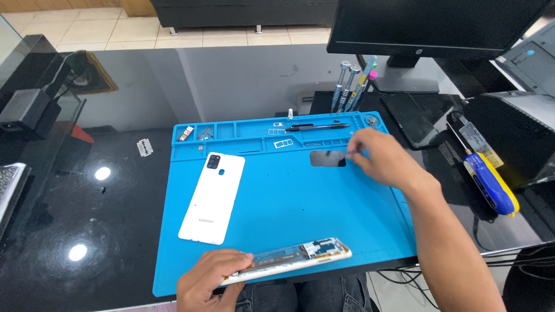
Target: Removing the mid-frame from a smartphone using a plastic prying tool.
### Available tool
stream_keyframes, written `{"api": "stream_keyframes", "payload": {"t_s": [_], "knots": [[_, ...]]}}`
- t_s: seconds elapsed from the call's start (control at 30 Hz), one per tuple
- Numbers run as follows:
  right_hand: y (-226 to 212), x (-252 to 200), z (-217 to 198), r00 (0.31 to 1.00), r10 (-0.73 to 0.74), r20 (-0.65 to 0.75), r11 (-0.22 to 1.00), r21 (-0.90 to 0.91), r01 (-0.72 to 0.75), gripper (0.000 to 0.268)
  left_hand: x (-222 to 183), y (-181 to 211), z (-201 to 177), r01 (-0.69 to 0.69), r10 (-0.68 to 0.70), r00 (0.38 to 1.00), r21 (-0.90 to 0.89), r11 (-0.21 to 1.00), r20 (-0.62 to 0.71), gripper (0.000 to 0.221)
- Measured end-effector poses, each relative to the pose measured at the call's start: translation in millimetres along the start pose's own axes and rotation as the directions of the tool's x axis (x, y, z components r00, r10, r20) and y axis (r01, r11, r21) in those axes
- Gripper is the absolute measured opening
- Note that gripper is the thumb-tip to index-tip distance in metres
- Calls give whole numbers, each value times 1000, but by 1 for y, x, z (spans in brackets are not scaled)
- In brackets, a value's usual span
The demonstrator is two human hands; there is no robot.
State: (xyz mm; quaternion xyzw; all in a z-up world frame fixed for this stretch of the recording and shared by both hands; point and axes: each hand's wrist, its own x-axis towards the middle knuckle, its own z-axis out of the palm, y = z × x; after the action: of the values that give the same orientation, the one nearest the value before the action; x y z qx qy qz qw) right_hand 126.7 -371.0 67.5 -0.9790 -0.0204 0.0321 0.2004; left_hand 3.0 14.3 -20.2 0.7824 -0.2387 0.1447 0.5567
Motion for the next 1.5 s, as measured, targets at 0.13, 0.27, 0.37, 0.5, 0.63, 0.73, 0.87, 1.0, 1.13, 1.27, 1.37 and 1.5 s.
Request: {"api": "stream_keyframes", "payload": {"t_s": [0.13, 0.27, 0.37, 0.5, 0.63, 0.73, 0.87, 1.0, 1.13, 1.27, 1.37, 1.5], "knots": [[15, 4, 6, 998, -12, -67, 1000, 15, 13, 21, 3, 3, -1, -25, 25, 1000, 16, 1000, 5, 28], [24, 10, 14, 992, -69, -104, 994, -97, 59, 35, 1, -3, -3, -10, 4, 998, 101, 995, 58, 20], [17, 11, 11, 986, -88, -144, 992, -105, 73, 42, -2, -17, -8, -66, 39, 980, 135, 989, 195, 28], [-1, 7, 3, 985, 47, -165, 999, -7, -49, 39, -4, -14, -11, -36, -2, 964, 139, 990, 264, 45], [7, 8, 8, 981, -52, -185, 998, 31, 59, 27, -1, -10, -10, -23, -15, 971, 158, 987, 238, 48], [5, 7, 9, 987, 8, -160, 997, 75, 4, 27, 2, -5, -7, -33, -3, 974, 152, 988, 228, 37], [3, 7, 13, 978, -61, -199, 996, 51, 73, 24, 10, 15, -1, 38, -36, 999, 69, 997, -35, 15], [11, 4, 21, 959, -104, -264, 978, -200, 51, 39, -1, -3, -4, 103, -145, 974, -231, 967, -176, 23], [-4, 1, 23, 923, -256, -286, 959, -194, 206, 40, -3, -7, -6, 84, -152, 968, -314, 946, -199, 22], [-16, -4, 33, 956, -279, -93, 958, -98, 270, 45, -5, -7, -6, 74, -171, 964, -412, 908, -204, 22], [-32, -17, 32, 884, -443, -150, 895, -11, 447, 38, -6, -4, -3, 80, -210, 946, -448, 890, -248, 20], [-77, -73, 2, 821, -557, -125, 757, 331, 564, 41, -12, -7, -1, 130, -305, 896, -467, 875, -323, 23]]}}
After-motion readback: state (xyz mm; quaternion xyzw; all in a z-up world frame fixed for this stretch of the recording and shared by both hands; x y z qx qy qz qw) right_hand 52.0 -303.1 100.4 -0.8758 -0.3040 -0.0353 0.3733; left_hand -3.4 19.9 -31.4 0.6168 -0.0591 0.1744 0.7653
